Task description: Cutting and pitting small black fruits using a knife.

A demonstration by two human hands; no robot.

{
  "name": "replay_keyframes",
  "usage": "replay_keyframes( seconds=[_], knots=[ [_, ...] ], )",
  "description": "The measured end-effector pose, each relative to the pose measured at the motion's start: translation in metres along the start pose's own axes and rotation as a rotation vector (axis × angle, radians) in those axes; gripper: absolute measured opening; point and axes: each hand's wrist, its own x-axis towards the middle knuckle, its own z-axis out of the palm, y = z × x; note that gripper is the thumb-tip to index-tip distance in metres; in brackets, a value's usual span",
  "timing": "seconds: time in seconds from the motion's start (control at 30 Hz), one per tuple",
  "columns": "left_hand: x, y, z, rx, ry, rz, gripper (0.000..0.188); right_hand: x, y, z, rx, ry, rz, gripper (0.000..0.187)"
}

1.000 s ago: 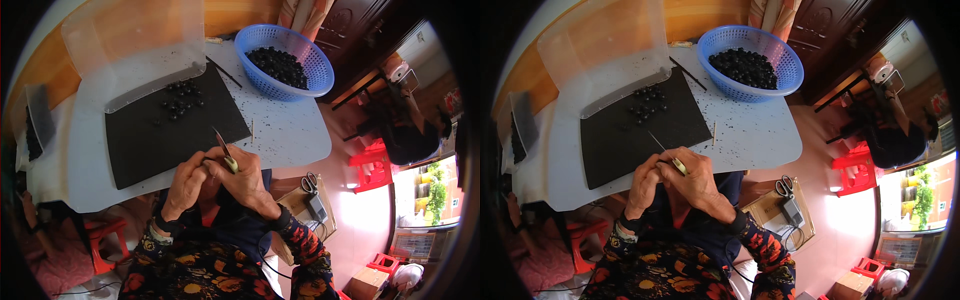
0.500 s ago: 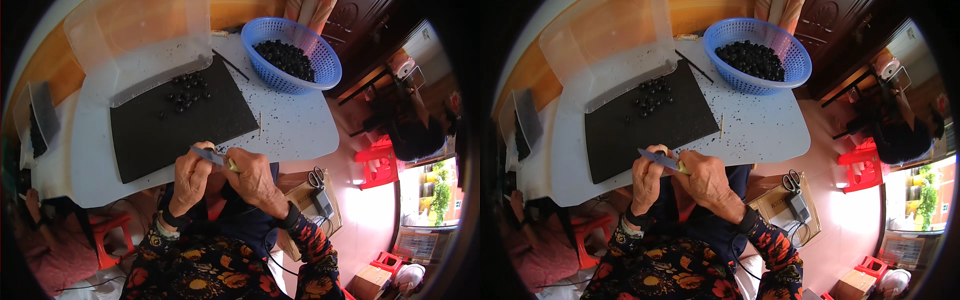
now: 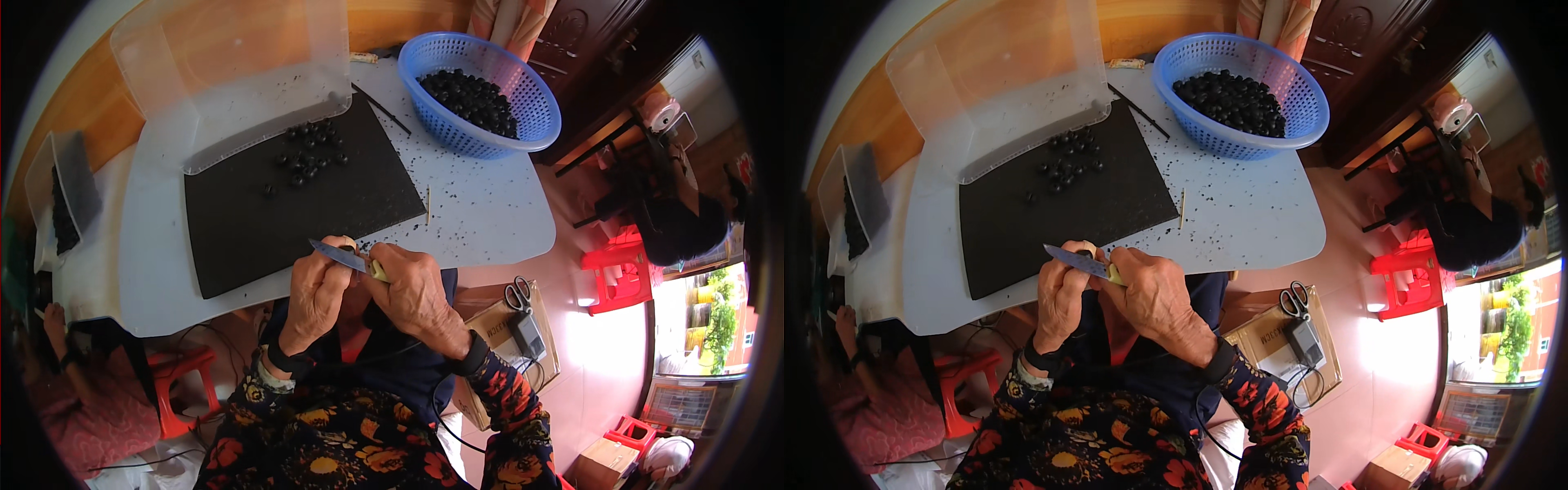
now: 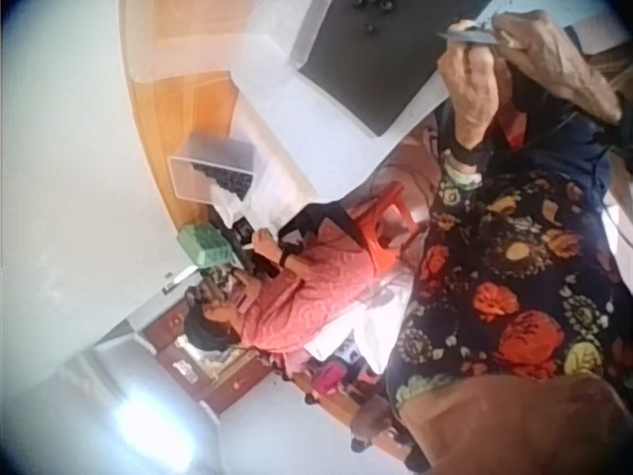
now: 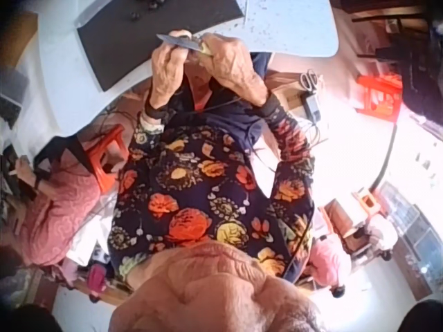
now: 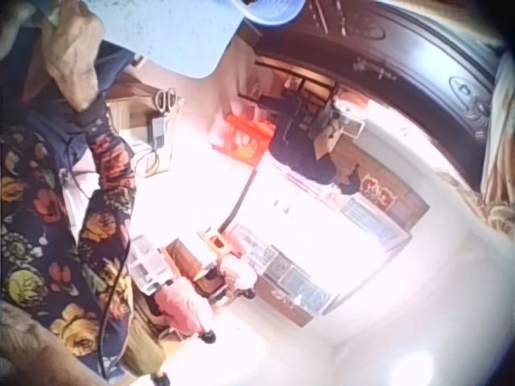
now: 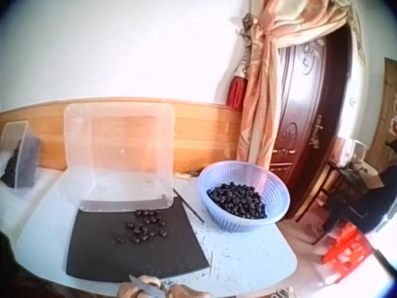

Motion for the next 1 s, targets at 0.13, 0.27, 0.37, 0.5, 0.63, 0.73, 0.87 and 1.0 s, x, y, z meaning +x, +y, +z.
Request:
replay_keyframes(
  seconds=[0.13,0.27,0.37,0.5,0.63,0.73,0.87,1.0],
  knots=[
    [0.001,-0.002,-0.003,0.016,-0.034,-0.024,0.018,0.001,0.001,-0.001,-0.004,-0.007,-0.015,0.022],
    [-0.001,-0.007,-0.004,0.019,-0.043,0.0,0.018,0.002,0.0,-0.003,0.054,-0.018,0.004,0.016],
    [-0.001,-0.006,-0.001,-0.02,-0.014,0.016,0.019,0.003,0.0,-0.003,-0.01,-0.054,0.023,0.021],
    [-0.001,-0.007,-0.003,-0.045,-0.031,0.008,0.018,0.003,0.0,-0.005,0.015,-0.082,0.009,0.02],
    [-0.011,0.02,-0.003,-0.025,-0.116,0.069,0.019,0.008,0.022,0.0,-0.132,-0.088,0.156,0.02],
    [-0.009,0.017,0.0,-0.11,-0.158,0.06,0.021,0.015,0.016,-0.008,0.013,0.094,0.134,0.016],
    [-0.006,0.006,-0.006,-0.19,-0.163,0.074,0.022,0.014,0.012,-0.001,0.148,0.093,0.223,0.017],
    [-0.005,0.007,-0.005,-0.184,-0.165,0.024,0.022,0.006,0.019,0.0,0.298,0.116,0.269,0.023]
  ],
)
